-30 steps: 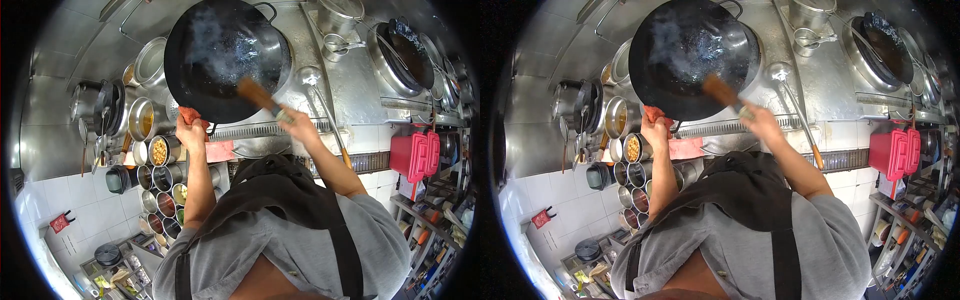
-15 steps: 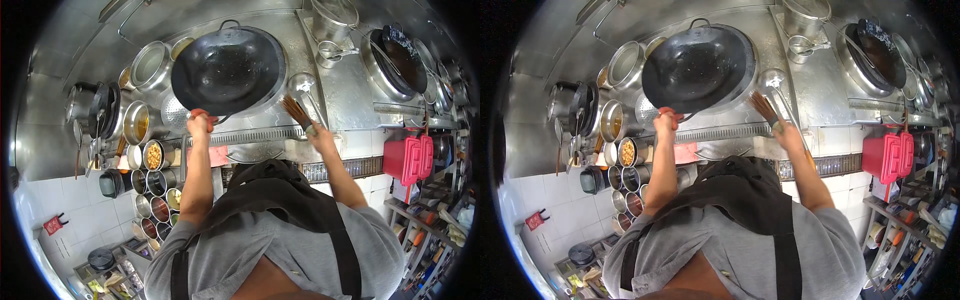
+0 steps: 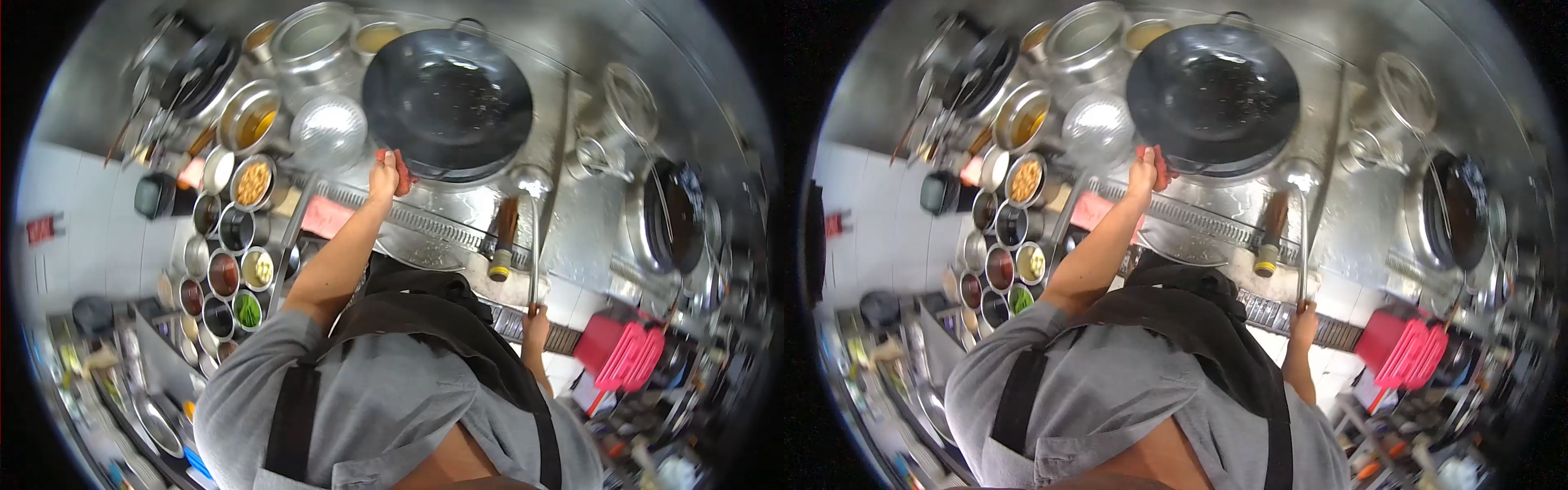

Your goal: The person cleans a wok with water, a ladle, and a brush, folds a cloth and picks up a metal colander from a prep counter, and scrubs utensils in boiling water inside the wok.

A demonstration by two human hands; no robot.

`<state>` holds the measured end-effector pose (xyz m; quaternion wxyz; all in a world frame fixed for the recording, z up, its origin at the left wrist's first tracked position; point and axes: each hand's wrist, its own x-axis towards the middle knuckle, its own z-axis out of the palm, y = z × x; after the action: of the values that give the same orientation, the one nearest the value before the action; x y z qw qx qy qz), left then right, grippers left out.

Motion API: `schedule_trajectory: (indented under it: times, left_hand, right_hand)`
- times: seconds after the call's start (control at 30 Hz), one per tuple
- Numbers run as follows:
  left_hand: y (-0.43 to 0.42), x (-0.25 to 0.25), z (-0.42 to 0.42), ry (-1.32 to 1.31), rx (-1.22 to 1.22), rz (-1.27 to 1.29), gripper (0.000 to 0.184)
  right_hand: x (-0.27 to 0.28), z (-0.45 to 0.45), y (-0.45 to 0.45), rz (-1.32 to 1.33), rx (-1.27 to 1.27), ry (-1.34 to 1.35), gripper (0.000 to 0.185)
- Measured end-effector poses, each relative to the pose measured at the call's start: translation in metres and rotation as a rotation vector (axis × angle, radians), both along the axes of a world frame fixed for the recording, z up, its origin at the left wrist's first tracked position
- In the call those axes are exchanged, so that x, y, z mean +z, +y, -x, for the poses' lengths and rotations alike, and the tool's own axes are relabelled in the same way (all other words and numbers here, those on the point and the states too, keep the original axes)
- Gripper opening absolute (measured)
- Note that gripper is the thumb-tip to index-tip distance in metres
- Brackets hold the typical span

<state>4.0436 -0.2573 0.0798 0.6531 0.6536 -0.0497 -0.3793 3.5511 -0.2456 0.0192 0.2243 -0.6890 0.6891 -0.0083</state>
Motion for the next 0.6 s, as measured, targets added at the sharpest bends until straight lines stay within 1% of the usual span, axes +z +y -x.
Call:
schedule_trajectory:
  times: [0.03, 0.07, 0.1, 0.13, 0.2, 0.23, 0.27, 0.3, 0.33, 0.37, 0.4, 0.47, 0.5, 0.57, 0.6]
  left_hand:
    - [0.015, -0.012, -0.012, -0.169, 0.005, -0.159, 0.028]
    - [0.029, -0.024, -0.023, -0.331, 0.004, -0.326, 0.035]
    - [0.045, -0.030, -0.032, -0.486, -0.005, -0.501, 0.045]
    - [0.064, -0.029, -0.036, -0.479, 0.030, -0.515, 0.045]
    - [0.108, -0.025, -0.032, -0.710, 0.007, -0.544, 0.058]
    - [0.124, -0.025, -0.031, -0.730, 0.010, -0.563, 0.063]
    - [0.133, -0.034, -0.038, -0.728, 0.041, -0.574, 0.063]
    - [0.144, -0.051, -0.042, -0.818, -0.017, -0.586, 0.062]
    - [0.156, -0.065, -0.042, -0.902, -0.079, -0.602, 0.062]
    - [0.162, -0.081, -0.043, -0.887, -0.098, -0.669, 0.057]
    - [0.164, -0.072, -0.041, -0.745, -0.161, -0.805, 0.056]
    - [0.164, -0.085, -0.048, -0.810, -0.191, -0.861, 0.057]
    - [0.161, -0.083, -0.052, -0.794, -0.157, -0.866, 0.057]
    - [0.165, -0.076, -0.050, -0.714, -0.225, -0.830, 0.054]
    - [0.167, -0.073, -0.049, -0.697, -0.202, -0.834, 0.054]
  right_hand:
    - [0.002, 0.005, 0.005, -0.005, 0.044, -0.043, 0.033]
    - [0.017, 0.001, 0.006, -0.002, 0.034, -0.080, 0.032]
    - [0.024, 0.002, 0.005, 0.031, 0.014, -0.099, 0.032]
    - [0.031, 0.001, 0.004, 0.064, -0.012, -0.123, 0.032]
    - [0.047, -0.002, 0.006, 0.069, -0.033, -0.289, 0.029]
    - [0.041, 0.001, 0.008, 0.082, -0.034, -0.303, 0.028]
    - [0.036, 0.002, 0.009, 0.075, -0.030, -0.300, 0.020]
    - [0.029, 0.005, 0.004, 0.048, 0.013, -0.316, 0.015]
    - [0.033, -0.002, 0.000, 0.018, 0.058, -0.326, 0.012]
    - [0.036, -0.011, -0.004, 0.054, 0.021, -0.432, 0.011]
    - [0.006, 0.005, -0.017, 0.007, 0.006, -0.530, 0.010]
    - [0.059, -0.050, -0.020, -0.137, -0.258, -0.660, 0.011]
    - [0.059, -0.057, -0.024, -0.123, -0.286, -0.747, 0.013]
    - [0.079, -0.075, -0.034, -0.082, -0.271, -0.814, 0.017]
    - [0.094, -0.092, -0.036, -0.047, -0.275, -0.842, 0.018]
